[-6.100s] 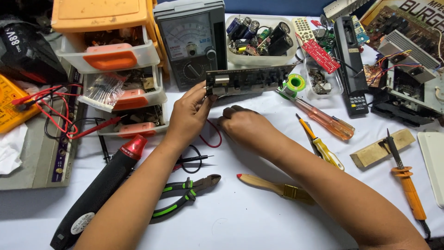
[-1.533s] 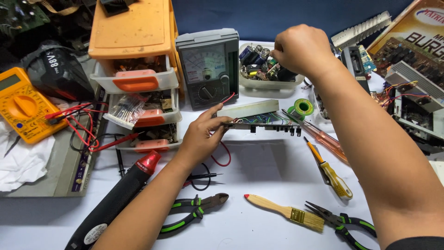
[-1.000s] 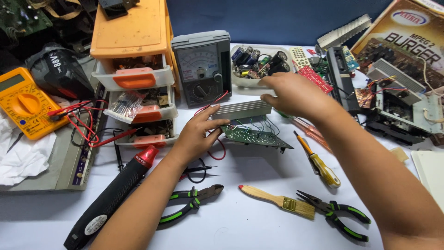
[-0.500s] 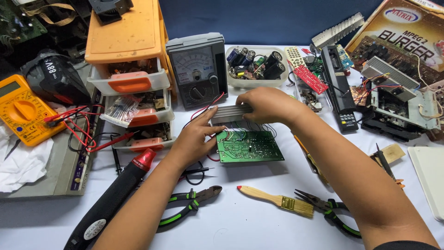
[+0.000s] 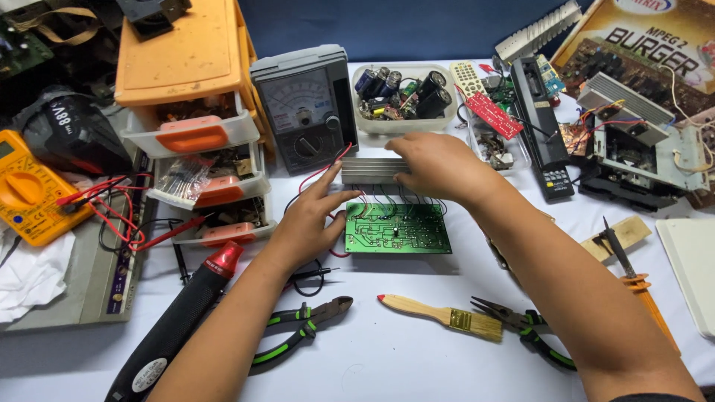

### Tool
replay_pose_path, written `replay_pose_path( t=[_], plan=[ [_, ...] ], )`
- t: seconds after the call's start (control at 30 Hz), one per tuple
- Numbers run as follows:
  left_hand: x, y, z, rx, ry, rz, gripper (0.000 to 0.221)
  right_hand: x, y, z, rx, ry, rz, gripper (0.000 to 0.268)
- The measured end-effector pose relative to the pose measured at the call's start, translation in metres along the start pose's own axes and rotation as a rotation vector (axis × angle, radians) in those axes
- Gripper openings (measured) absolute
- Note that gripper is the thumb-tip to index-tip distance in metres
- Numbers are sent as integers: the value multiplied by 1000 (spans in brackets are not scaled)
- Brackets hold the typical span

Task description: Repairing a circuit board by soldering components, cutting wires, and testing with a multimeter.

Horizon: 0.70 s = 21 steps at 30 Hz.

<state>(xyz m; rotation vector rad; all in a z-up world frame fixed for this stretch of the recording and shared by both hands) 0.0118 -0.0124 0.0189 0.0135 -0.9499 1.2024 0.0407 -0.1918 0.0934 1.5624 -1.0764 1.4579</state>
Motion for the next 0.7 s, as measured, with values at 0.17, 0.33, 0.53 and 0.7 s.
replay_pose_path(
  t=[0.17, 0.33, 0.53, 0.7],
  plan=[
    [5, -4, 9, -29, 3, 44, 36, 21, 39, -2, 215, 24, 429, 33],
    [11, -11, 26, -206, -144, 80, 30, 29, 78, -8, 120, 170, 680, 7],
    [45, -2, 61, -238, -367, -110, 28, -3, 107, -6, -30, 38, 464, 13],
    [45, 23, 73, -265, -345, -180, 27, 3, 119, -18, -59, -28, 348, 27]
  ],
)
Point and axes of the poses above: each hand's wrist, its own y-axis away from the middle knuckle, its own x-axis out of the back of the hand, z = x × y, the point moved 3 cm from there along -y, towards the middle knuckle, and after that the axes turned 8 degrees about z, right-handed, at the moved point
